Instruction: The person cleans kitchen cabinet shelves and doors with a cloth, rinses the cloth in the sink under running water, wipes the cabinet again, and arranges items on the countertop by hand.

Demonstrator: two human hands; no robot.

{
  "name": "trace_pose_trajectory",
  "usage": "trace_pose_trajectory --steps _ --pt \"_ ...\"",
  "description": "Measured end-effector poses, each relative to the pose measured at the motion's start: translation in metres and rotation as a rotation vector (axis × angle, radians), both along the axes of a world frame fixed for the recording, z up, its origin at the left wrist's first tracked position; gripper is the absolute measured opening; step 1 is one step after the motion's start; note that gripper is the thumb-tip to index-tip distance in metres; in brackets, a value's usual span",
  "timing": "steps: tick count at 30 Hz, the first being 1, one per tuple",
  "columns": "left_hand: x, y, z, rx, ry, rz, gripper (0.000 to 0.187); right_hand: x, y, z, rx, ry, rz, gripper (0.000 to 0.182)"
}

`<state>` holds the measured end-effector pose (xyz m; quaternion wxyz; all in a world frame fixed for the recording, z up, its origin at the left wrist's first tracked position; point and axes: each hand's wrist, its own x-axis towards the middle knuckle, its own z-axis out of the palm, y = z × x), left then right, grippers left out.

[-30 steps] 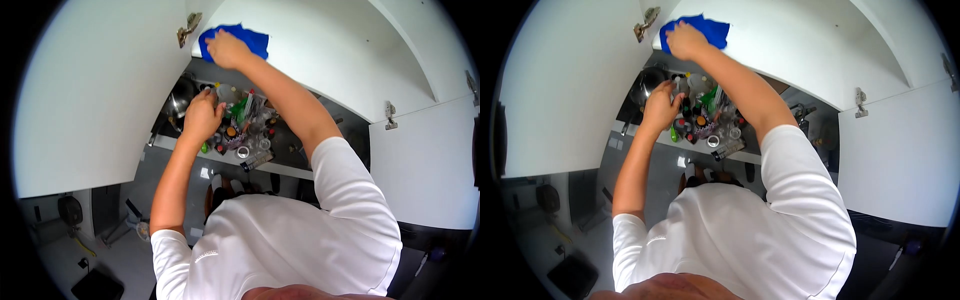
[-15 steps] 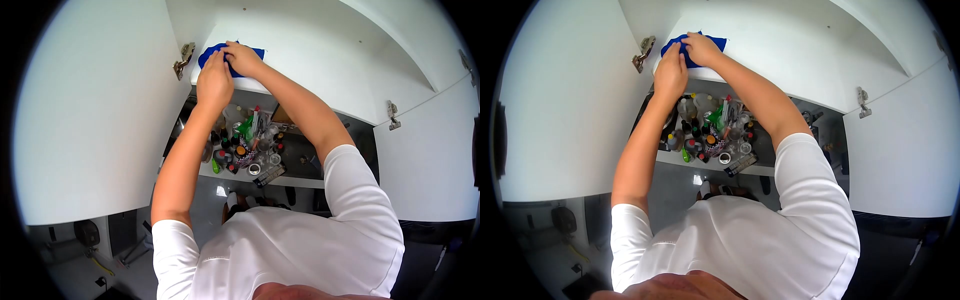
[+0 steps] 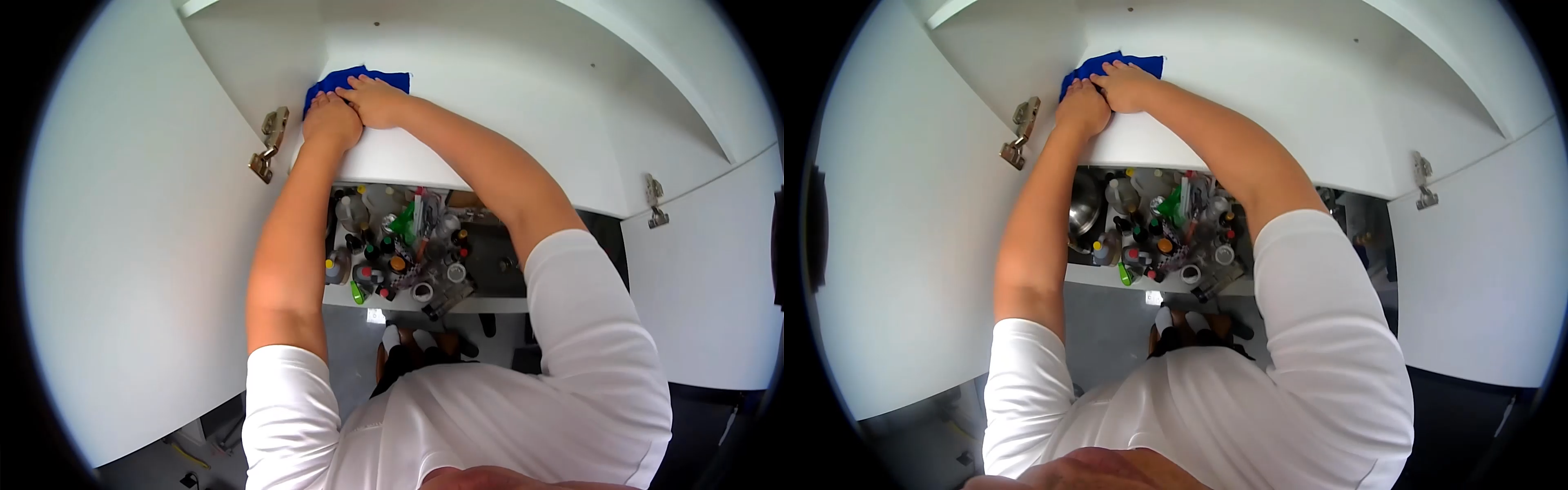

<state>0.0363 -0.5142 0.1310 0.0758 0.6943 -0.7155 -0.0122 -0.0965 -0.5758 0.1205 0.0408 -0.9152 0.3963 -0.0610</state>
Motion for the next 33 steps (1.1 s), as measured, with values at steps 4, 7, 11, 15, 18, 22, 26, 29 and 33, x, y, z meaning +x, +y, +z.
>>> trace_pose_trajectory --steps 4,7,11,15,18,22,26,29,33 --pt "-0.047 0.095 0.022 0.254 -0.199 0.159 0.067 -0.029 0.061 -0.010 -0.015 0.001 0.290 0.064" --pt "-0.046 0.102 0.026 0.182 -0.209 0.155 0.060 -0.031 0.070 0.005 0.059 -0.030 0.284 0.062" --pt "0.000 0.026 0.032 0.030 0.048 -0.005 0.048 0.005 -0.005 -0.003 -0.018 -0.062 0.124 0.057" --pt "-0.025 0.073 0.049 0.180 0.094 0.077 0.049 -0.016 0.035 -0.005 0.036 -0.051 0.234 0.059" --pt "-0.043 0.117 0.003 -0.121 -0.181 0.088 0.056 -0.043 0.068 -0.010 0.079 -0.107 0.339 0.060" --pt "-0.023 0.043 -0.002 -0.101 -0.185 0.063 0.052 -0.018 0.017 0.009 0.056 -0.033 0.317 0.064" --pt "-0.004 -0.037 0.030 0.122 0.012 0.023 0.042 0.008 -0.052 0.016 0.060 -0.066 0.232 0.063" --pt "0.012 -0.090 -0.018 -0.030 0.038 0.006 0.039 0.009 -0.094 -0.001 -0.020 -0.083 0.214 0.052" --pt "0.004 -0.109 0.010 0.056 0.031 -0.074 0.039 0.003 -0.107 -0.012 -0.094 -0.204 0.164 0.051"
